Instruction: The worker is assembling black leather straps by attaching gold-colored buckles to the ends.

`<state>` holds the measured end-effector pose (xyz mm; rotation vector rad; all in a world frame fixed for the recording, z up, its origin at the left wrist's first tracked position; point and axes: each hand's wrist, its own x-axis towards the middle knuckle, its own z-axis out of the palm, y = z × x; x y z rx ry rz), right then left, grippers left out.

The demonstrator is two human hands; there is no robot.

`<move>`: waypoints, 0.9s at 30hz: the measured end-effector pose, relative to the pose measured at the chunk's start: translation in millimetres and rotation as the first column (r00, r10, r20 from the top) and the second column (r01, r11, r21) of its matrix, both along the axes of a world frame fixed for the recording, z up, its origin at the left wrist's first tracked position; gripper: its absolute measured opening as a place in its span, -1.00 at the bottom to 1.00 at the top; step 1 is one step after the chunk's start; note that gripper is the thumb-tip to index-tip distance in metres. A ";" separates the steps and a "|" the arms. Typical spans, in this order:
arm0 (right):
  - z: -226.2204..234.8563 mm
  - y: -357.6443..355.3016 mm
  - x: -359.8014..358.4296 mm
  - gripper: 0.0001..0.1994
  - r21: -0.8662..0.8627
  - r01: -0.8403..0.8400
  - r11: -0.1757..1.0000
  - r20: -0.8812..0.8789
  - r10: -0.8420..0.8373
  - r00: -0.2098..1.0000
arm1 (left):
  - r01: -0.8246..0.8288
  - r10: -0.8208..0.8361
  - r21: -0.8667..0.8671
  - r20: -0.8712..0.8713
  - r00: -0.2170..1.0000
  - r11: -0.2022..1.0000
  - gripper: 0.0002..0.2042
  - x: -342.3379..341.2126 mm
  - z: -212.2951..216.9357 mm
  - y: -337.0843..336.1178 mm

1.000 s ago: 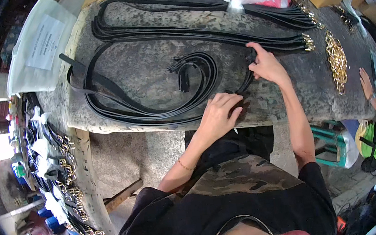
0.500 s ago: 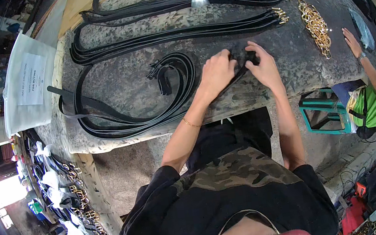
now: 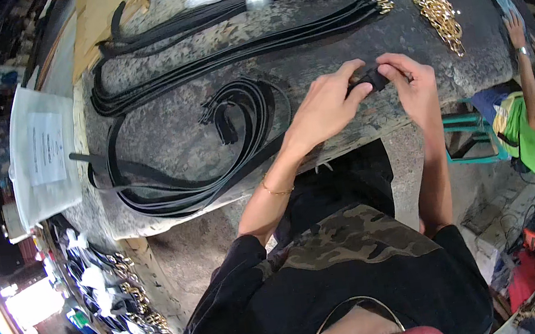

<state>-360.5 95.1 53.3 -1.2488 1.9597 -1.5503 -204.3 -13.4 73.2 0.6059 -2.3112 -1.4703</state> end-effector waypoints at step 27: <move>73.7 24.5 40.1 -0.80 0.019 0.271 0.962 0.146 -0.271 0.951 | -0.179 0.073 -0.439 -0.249 0.966 0.880 -0.69 21.3 35.9 33.7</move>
